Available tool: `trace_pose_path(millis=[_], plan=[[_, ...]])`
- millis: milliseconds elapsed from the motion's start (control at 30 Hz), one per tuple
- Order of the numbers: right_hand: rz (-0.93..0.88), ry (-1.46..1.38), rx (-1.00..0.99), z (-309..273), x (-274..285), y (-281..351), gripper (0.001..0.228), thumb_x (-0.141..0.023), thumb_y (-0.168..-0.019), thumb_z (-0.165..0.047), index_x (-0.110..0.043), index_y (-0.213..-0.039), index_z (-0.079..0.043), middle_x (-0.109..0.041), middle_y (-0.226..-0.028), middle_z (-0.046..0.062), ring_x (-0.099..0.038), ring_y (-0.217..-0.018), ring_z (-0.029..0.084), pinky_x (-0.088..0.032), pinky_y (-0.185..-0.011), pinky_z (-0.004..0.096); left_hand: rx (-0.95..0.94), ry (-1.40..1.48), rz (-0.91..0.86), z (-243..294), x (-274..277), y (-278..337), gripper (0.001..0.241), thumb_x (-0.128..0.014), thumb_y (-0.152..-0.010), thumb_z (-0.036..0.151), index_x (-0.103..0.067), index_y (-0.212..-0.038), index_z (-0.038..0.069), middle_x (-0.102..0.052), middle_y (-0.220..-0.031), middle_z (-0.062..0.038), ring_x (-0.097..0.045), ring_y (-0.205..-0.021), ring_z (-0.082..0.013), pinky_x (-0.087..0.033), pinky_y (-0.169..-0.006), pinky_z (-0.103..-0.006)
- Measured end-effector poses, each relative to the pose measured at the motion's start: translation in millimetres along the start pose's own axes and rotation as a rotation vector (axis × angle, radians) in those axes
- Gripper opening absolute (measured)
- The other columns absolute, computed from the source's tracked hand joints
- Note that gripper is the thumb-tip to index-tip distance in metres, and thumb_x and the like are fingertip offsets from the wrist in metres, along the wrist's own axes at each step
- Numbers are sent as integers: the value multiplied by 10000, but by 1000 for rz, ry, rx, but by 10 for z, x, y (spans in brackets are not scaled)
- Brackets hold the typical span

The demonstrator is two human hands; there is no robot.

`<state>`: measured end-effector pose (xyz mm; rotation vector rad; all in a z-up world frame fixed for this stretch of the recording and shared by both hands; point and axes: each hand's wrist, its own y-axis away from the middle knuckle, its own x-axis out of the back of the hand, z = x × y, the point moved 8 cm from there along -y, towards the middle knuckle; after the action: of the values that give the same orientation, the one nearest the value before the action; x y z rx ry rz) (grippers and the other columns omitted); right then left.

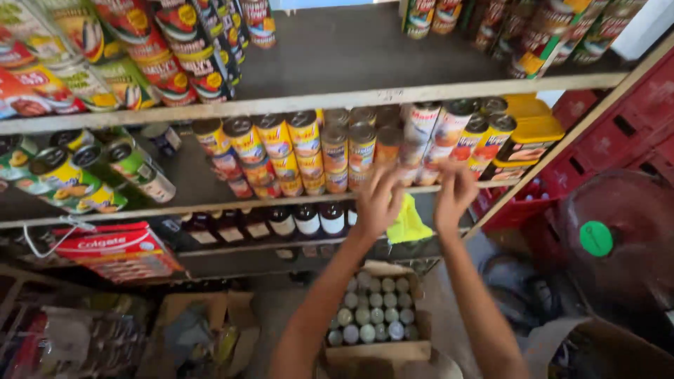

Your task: Restocking canned goods from a cardboard box onto store shelves.

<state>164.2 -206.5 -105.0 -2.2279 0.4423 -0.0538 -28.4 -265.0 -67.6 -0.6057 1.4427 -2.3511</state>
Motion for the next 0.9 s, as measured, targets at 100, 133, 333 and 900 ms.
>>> trace_pose_path(millis=[100, 133, 333, 900], plan=[[-126, -58, -421, 1145, 300, 1676, 171, -565, -1049, -115, -667, -979, 3, -661, -891, 48, -632, -791, 145, -537, -729, 306, 381, -36, -76, -549, -14, 1657, 269, -607, -905, 6, -672, -1162, 57, -659, -1184, -168, -661, -1039, -393, -557, -864, -459], [-136, -49, -450, 1328, 361, 2118, 171, -565, -1049, -115, -667, -979, 3, -661, -891, 48, -632, -791, 145, -537, -729, 306, 410, -41, -85, -735, -26, 2145, 269, -607, -905, 6, -672, -1162, 57, -659, -1184, -168, -661, -1039, -393, -557, -864, -459], [-548, 536, -762, 2126, 809, 4159, 181, -622, -959, -134, -725, -981, 12, -706, -828, 157, -679, -743, 243, -537, -713, 370, 971, -293, -258, -1631, 118, 4775, 242, -613, -906, 81, -705, -1131, 74, -708, -1109, -192, -677, -995, -434, -542, -837, -495], [-934, 622, -1183, 3206, 1256, 6012, 275, -677, -892, -262, -748, -909, 4, -745, -750, 135, -724, -648, 244, -575, -653, 441, 1178, -264, -692, -1520, 113, 6483, 220, -630, -923, 225, -636, -998, 18, -686, -1022, -231, -647, -1008, -447, -506, -873, -547]])
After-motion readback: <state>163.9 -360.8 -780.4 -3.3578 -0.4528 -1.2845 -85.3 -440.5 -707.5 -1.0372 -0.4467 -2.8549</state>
